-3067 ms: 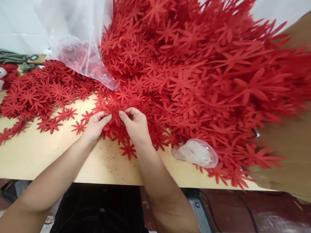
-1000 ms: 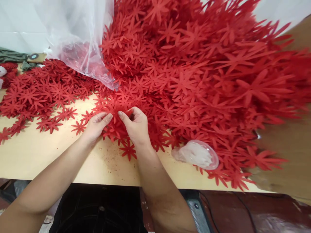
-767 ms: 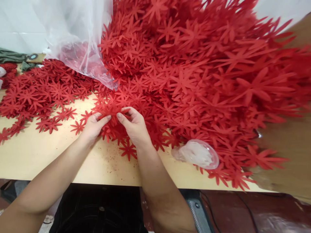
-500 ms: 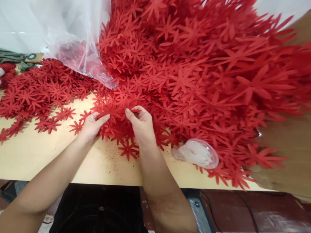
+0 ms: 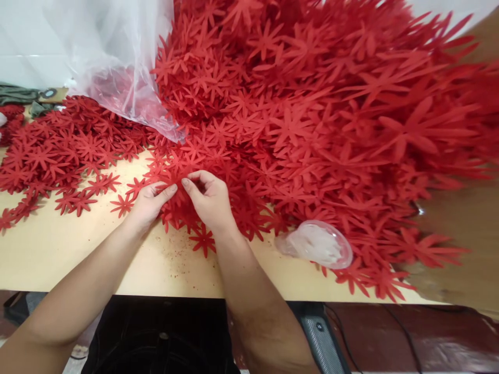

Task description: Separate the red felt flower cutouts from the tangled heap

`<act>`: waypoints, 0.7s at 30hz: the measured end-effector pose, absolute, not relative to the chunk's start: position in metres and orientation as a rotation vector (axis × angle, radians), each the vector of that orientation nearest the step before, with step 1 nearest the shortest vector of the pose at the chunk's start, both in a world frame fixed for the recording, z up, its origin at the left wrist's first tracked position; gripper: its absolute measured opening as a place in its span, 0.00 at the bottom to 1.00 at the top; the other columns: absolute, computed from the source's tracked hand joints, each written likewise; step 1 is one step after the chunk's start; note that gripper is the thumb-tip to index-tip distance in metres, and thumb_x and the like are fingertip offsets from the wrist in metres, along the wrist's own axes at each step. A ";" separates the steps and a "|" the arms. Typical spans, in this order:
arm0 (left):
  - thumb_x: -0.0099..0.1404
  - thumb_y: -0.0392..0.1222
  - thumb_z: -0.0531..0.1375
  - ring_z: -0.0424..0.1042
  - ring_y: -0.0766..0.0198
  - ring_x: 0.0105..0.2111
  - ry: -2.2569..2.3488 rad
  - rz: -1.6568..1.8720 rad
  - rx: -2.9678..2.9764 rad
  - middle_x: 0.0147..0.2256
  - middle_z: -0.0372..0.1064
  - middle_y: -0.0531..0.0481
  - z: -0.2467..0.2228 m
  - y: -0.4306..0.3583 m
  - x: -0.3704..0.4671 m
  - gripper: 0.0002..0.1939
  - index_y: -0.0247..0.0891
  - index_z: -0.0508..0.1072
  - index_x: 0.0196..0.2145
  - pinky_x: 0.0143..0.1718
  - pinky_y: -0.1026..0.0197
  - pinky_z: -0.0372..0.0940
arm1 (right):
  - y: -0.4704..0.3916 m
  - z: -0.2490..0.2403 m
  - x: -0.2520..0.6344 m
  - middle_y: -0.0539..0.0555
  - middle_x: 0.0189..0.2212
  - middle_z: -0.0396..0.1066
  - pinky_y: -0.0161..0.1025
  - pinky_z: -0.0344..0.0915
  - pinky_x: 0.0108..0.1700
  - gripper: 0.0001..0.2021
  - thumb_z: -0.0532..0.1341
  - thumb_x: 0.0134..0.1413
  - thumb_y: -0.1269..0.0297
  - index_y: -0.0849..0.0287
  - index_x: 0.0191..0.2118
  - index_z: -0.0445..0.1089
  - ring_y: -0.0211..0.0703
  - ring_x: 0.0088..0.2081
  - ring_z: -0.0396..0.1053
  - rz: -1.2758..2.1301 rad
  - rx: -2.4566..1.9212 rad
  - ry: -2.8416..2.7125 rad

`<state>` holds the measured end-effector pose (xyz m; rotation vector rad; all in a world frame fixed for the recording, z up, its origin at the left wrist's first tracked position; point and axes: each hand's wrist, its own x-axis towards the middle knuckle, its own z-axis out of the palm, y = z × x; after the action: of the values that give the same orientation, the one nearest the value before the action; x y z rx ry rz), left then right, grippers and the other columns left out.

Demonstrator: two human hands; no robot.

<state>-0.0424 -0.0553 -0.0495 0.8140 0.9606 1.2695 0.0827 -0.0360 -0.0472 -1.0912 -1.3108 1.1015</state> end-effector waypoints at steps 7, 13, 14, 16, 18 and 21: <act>0.44 0.50 0.68 0.69 0.70 0.23 1.007 1.304 0.747 0.22 0.72 0.54 -0.052 -0.051 -0.045 0.16 0.35 0.74 0.25 0.33 0.63 0.64 | -0.022 -0.055 0.100 0.45 0.20 0.61 0.32 0.59 0.26 0.13 0.66 0.41 0.55 0.58 0.25 0.65 0.30 0.22 0.58 0.872 -1.086 -1.013; 0.44 0.50 0.69 0.69 0.70 0.24 1.038 1.277 0.787 0.23 0.73 0.53 -0.053 -0.051 -0.046 0.16 0.35 0.74 0.24 0.31 0.64 0.63 | -0.020 -0.055 0.115 0.60 0.46 0.68 0.50 0.63 0.50 0.20 0.62 0.49 0.54 0.57 0.47 0.66 0.49 0.50 0.65 0.378 -1.193 -1.294; 0.44 0.50 0.69 0.68 0.70 0.24 1.053 1.275 0.796 0.23 0.73 0.53 -0.053 -0.052 -0.046 0.16 0.35 0.74 0.24 0.31 0.65 0.63 | -0.023 -0.053 0.113 0.61 0.51 0.66 0.53 0.59 0.54 0.21 0.62 0.49 0.55 0.57 0.49 0.66 0.52 0.55 0.61 0.289 -1.204 -1.372; 0.44 0.50 0.68 0.68 0.70 0.24 1.070 1.283 0.809 0.23 0.72 0.54 -0.053 -0.053 -0.045 0.16 0.35 0.74 0.24 0.31 0.65 0.62 | -0.030 -0.048 0.106 0.60 0.52 0.66 0.54 0.55 0.57 0.19 0.60 0.51 0.55 0.57 0.48 0.68 0.52 0.57 0.59 0.255 -1.182 -1.509; 0.46 0.50 0.68 0.68 0.70 0.25 1.067 1.269 0.850 0.24 0.72 0.54 -0.053 -0.054 -0.044 0.15 0.35 0.74 0.25 0.33 0.65 0.62 | -0.036 -0.045 0.095 0.58 0.45 0.71 0.51 0.60 0.54 0.15 0.59 0.53 0.55 0.57 0.44 0.71 0.49 0.51 0.65 0.451 -1.126 -1.614; 0.49 0.46 0.67 0.69 0.68 0.29 1.068 1.201 0.967 0.26 0.73 0.53 -0.053 -0.054 -0.044 0.12 0.35 0.75 0.29 0.36 0.63 0.63 | -0.039 -0.045 0.083 0.54 0.31 0.73 0.44 0.66 0.42 0.11 0.61 0.49 0.56 0.59 0.33 0.71 0.44 0.37 0.70 0.814 -1.092 -1.603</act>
<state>-0.0442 -0.0543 -0.0529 0.9667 1.0677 1.2015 0.0827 -0.0391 -0.0452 -1.0925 -1.6028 0.8136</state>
